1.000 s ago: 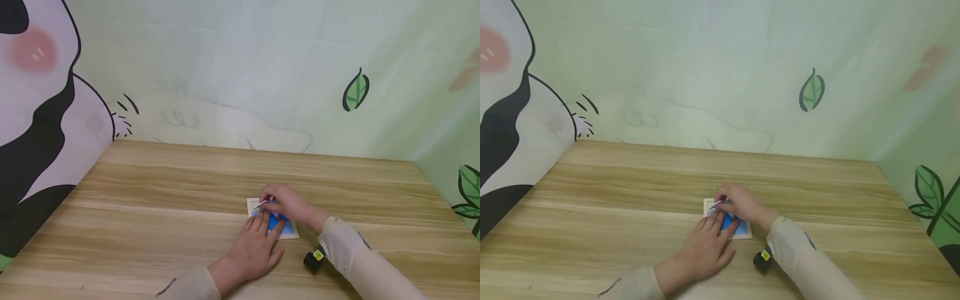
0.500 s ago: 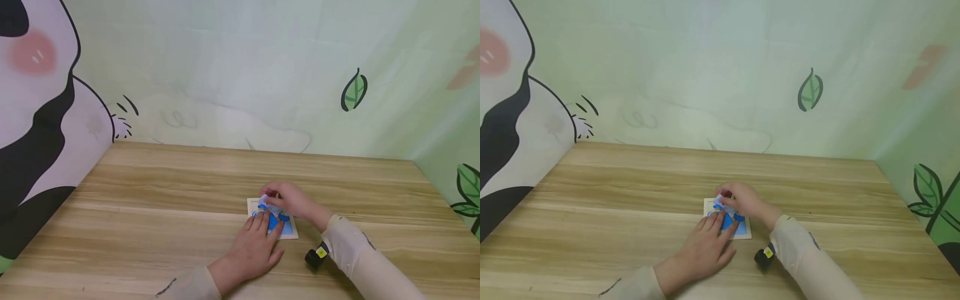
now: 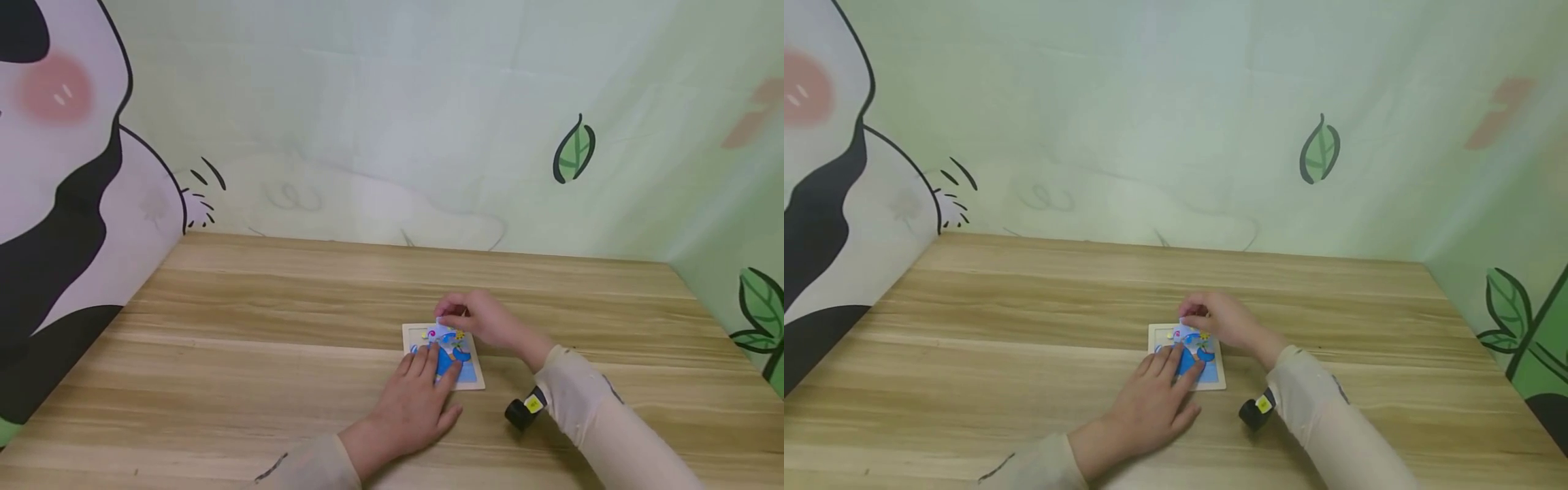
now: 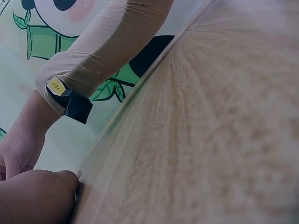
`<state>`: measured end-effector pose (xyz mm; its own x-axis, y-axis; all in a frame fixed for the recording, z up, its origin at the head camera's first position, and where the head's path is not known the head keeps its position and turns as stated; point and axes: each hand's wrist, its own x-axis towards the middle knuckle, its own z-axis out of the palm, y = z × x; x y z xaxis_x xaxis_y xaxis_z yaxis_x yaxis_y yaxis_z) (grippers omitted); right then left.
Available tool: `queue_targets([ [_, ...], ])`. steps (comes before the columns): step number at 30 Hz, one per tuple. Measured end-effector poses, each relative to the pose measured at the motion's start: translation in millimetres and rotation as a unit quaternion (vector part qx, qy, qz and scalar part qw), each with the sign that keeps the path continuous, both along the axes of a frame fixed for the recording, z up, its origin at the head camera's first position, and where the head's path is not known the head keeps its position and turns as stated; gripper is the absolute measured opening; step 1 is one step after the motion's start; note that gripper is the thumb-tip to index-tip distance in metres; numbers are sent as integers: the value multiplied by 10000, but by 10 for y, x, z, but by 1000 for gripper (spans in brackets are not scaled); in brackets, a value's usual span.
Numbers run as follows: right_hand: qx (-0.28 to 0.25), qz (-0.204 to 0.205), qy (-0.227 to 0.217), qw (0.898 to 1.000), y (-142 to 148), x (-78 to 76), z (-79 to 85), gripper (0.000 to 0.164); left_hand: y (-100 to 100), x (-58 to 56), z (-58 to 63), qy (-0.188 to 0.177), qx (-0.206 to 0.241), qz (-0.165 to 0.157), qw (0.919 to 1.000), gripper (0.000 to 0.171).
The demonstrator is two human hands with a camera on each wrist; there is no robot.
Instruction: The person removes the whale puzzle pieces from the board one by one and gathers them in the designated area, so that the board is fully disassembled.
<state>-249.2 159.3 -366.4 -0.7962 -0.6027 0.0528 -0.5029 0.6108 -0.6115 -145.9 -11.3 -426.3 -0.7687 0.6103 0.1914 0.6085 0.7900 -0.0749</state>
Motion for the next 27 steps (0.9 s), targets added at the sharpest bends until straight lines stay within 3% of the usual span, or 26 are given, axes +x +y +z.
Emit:
queue_targets([
  [12, -22, -442, 80, 9990, 270, -31, 113, 5, 14, 0, 12, -237, 19, 47, 9997, 60],
  [27, 235, -719, -191, 9970, 572, -42, -86, 5, 28, -13, -3, -387, 51, 43, 9992, 60],
])
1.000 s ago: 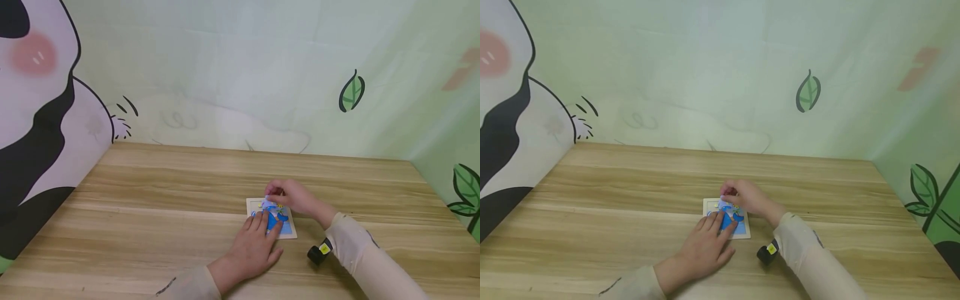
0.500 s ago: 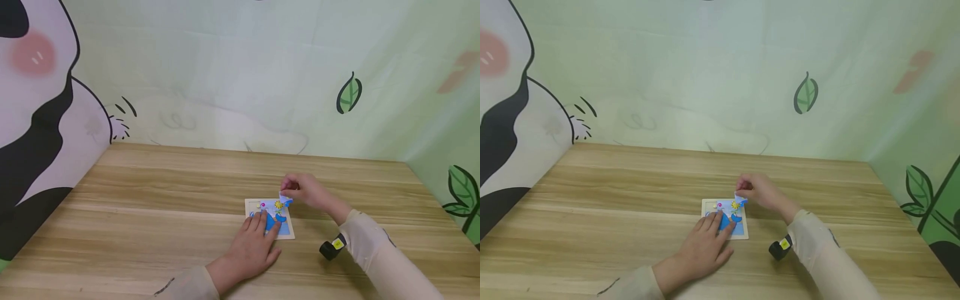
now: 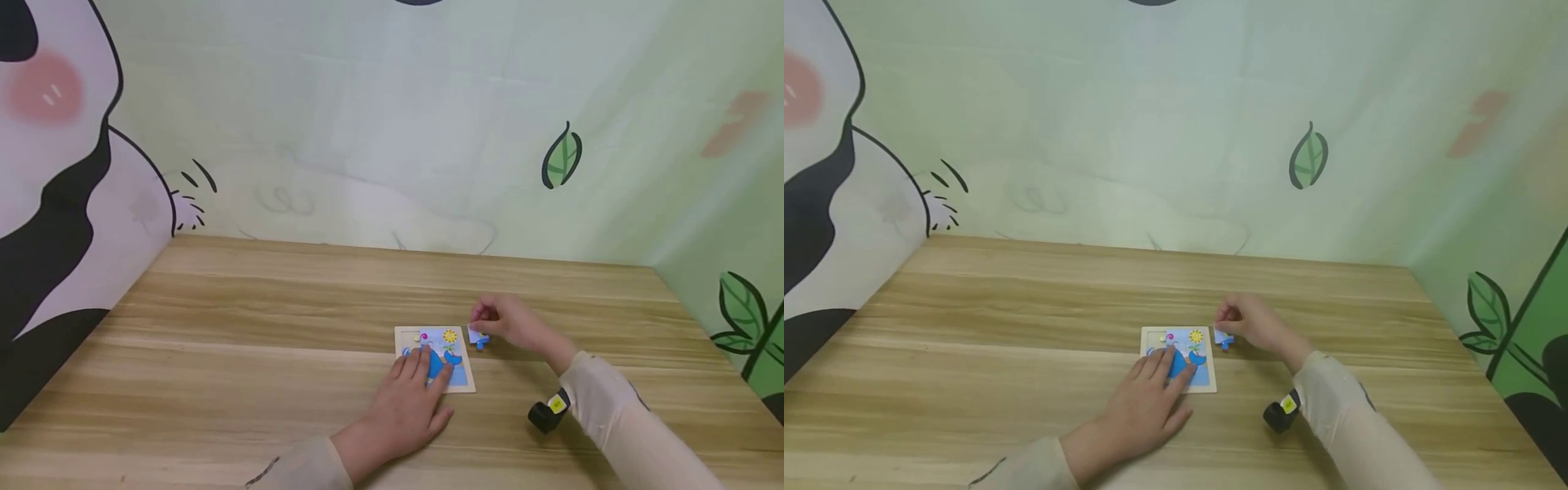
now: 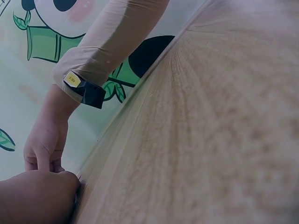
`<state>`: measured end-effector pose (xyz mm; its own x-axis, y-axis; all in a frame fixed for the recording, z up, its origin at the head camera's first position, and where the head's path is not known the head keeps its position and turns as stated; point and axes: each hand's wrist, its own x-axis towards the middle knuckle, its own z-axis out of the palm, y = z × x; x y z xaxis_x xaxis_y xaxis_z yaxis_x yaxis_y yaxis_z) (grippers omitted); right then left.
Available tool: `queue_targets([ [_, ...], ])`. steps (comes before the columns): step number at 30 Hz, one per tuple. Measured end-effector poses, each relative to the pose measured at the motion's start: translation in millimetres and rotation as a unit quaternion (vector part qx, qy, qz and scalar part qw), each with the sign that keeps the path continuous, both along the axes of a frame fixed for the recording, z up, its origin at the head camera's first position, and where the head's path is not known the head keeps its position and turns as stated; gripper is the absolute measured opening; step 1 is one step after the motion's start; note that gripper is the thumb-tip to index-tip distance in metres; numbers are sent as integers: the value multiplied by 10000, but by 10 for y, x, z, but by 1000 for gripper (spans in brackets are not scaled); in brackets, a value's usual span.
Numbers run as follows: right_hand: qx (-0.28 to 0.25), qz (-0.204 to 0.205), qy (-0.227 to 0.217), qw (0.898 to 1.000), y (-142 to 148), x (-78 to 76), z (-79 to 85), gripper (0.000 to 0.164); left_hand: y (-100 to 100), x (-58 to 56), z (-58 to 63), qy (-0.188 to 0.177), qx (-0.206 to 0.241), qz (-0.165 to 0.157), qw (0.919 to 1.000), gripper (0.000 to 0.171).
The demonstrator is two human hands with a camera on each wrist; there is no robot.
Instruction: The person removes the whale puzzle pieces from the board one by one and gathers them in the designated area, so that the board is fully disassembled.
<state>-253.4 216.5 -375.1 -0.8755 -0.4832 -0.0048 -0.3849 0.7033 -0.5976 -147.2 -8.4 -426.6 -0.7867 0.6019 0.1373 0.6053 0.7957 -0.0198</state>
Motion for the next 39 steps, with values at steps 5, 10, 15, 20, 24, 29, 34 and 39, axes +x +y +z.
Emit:
queue_targets([
  [5, -1, -54, -125, 9999, 38, 8, -44, 5, -1, 3, 7, -12, 11, -2, 10000, 59],
  [10, 107, -238, 10, 9997, 55, 27, -108, 6, 2, -1, 6, 2, -20, 1, 10000, 59],
  [15, 44, -324, 311, 9990, 59, 42, -173, 4, 2, 5, 8, 8, -13, 6, 10000, 59],
  [20, 8, -342, 409, 9986, 74, 42, -224, 4, -3, 10, 7, 60, 37, -9, 10000, 58],
  [24, 31, -371, 375, 9986, 73, 52, -226, 5, -2, 9, 8, 37, 41, -15, 10000, 58],
  [29, 60, -343, 464, 9983, 71, 69, -223, 6, 2, 8, 11, -35, 42, -17, 10000, 58],
  [34, 72, -437, 475, 9979, 86, 70, -220, 6, 6, 10, 13, -14, 54, -17, 10000, 58],
  [39, 173, -555, 352, 9977, 86, 67, -183, 8, 11, 10, 10, 67, 75, 2, 9999, 58],
])
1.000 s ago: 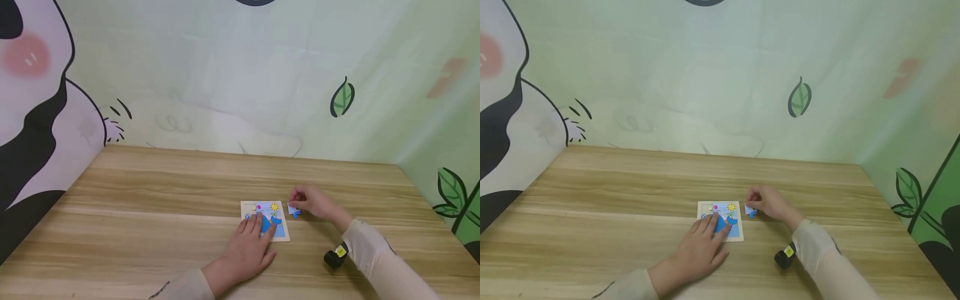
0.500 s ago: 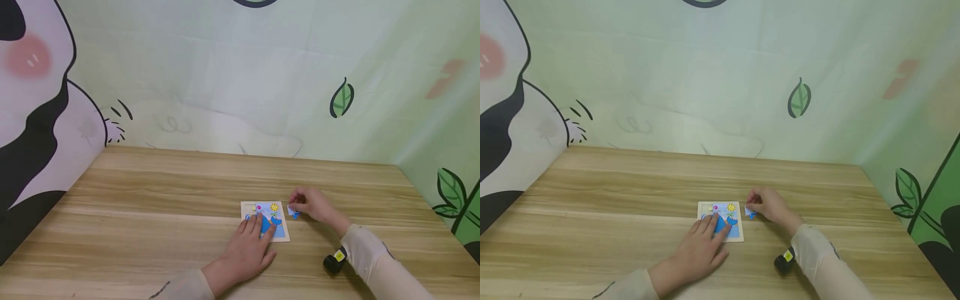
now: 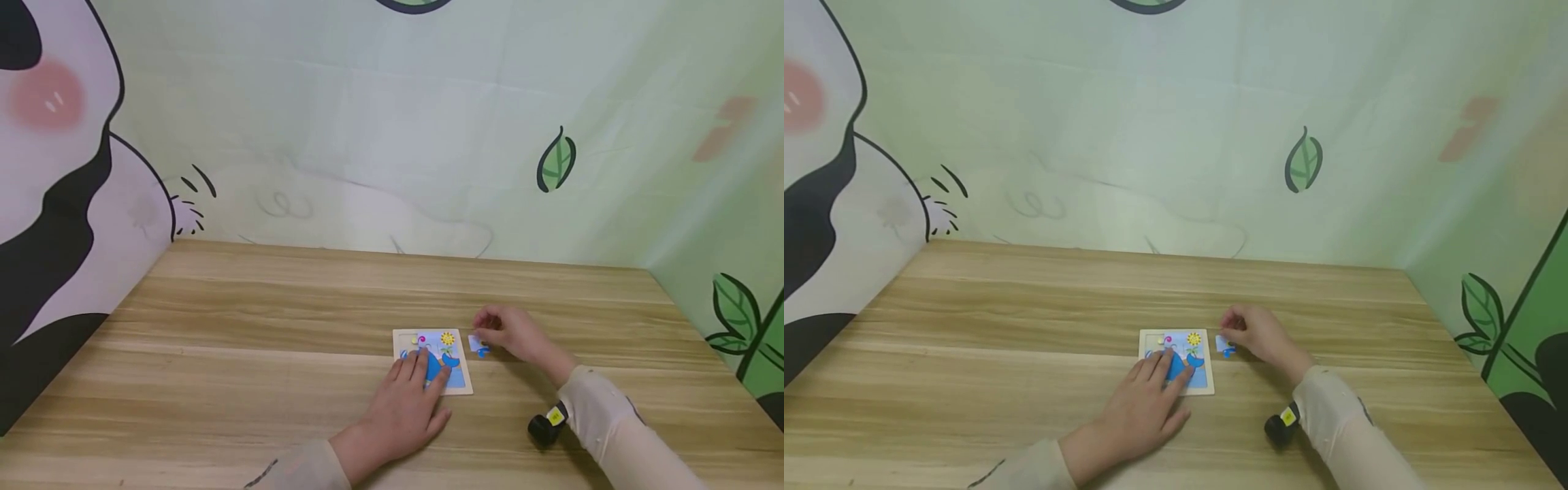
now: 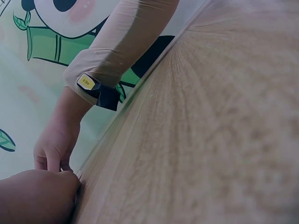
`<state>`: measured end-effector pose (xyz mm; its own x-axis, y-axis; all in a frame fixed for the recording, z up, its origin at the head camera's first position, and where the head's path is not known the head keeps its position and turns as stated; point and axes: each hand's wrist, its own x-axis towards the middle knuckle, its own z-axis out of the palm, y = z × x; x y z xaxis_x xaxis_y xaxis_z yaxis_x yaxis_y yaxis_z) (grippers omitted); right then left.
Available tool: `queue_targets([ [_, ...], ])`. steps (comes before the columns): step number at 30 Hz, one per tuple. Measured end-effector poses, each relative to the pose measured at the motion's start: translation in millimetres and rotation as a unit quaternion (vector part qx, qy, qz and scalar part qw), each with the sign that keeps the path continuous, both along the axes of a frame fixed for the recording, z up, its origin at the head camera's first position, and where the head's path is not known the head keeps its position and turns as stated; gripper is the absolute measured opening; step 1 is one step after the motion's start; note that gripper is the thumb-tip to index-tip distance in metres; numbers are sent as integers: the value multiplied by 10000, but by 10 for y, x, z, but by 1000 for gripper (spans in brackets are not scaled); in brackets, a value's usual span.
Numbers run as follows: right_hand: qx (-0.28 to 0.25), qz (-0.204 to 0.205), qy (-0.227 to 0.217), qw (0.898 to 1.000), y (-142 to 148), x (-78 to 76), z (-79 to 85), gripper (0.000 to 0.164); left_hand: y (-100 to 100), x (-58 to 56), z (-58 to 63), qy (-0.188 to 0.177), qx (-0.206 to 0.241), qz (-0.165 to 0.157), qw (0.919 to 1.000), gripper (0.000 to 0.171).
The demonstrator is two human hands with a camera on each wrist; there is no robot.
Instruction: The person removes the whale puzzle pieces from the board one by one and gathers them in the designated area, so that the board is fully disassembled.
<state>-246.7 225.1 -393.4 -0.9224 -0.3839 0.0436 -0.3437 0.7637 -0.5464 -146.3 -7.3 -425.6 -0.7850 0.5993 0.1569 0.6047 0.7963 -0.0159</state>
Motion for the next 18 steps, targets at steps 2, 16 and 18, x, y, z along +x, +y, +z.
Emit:
queue_targets([
  [2, 39, 19, -9, 10000, -22, -1, 17, 10, -3, 3, -1, 12, 6, 8, 10000, 58],
  [16, 59, 761, 1, 9971, -378, -52, 168, 19, -25, -30, 24, -100, 52, -83, 9999, 59],
  [18, 40, 794, -27, 9968, -415, -52, 169, 19, -24, -35, 26, -42, 10, -100, 9999, 59],
])
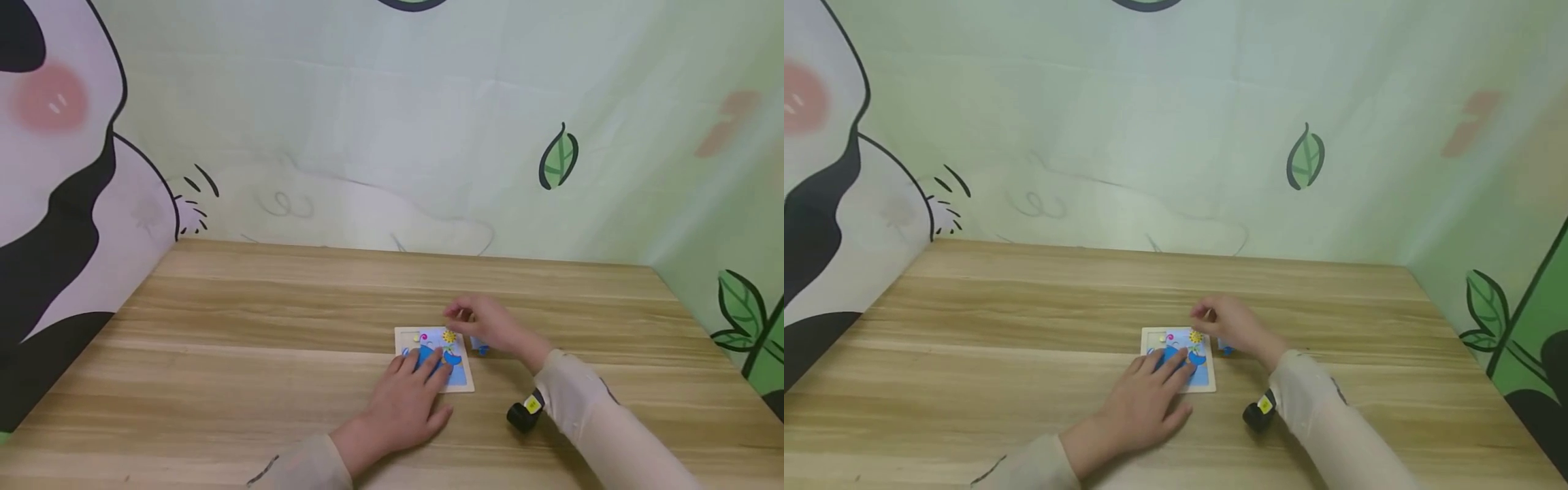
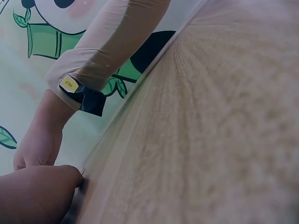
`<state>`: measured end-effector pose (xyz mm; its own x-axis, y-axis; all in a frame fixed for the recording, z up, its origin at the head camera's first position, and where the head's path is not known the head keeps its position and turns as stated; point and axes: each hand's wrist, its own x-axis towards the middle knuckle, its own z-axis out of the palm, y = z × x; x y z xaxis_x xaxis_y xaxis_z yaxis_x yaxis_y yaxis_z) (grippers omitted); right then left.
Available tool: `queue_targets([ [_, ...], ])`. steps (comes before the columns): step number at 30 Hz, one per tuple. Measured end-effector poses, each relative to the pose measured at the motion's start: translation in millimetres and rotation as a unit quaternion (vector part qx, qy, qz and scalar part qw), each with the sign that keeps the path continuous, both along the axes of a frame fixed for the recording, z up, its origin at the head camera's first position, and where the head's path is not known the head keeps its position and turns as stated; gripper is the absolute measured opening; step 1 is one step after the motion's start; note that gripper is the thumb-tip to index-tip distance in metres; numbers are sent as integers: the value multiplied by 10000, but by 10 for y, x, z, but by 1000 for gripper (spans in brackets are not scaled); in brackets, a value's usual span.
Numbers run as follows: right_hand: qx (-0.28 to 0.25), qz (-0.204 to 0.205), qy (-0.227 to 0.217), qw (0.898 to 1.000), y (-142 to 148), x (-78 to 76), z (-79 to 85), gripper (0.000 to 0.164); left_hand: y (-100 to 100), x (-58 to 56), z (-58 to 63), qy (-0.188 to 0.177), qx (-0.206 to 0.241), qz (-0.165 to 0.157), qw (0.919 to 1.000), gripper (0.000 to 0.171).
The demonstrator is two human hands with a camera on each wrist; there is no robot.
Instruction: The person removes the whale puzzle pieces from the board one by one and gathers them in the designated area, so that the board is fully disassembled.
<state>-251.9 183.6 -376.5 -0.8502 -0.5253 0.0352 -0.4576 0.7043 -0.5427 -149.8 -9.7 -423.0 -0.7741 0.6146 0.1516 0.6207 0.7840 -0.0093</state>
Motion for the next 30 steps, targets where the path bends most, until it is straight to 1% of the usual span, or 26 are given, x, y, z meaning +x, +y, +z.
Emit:
queue_targets([
  [5, 41, 167, -55, 9998, -71, -17, -9, 22, 10, -12, 14, 9, -50, -20, 10000, 60],
  [12, 34, 493, -24, 9988, -160, -27, -9, 23, 25, -10, 58, 42, -169, -28, 9998, 60],
  [18, 154, 522, -156, 9984, -236, -15, 1, 23, 62, 1, 74, 67, -190, 28, 9998, 58],
  [23, 375, 583, -64, 9976, -295, -17, 22, 18, 95, 2, 65, 221, -141, 53, 9996, 57],
  [27, 550, 628, -145, 9964, -318, -21, 30, 15, 107, 2, 39, 359, -114, 79, 9993, 56],
  [30, 590, 617, -208, 9961, -332, -30, 20, 14, 109, 1, 31, 360, -142, 111, 9992, 55],
])
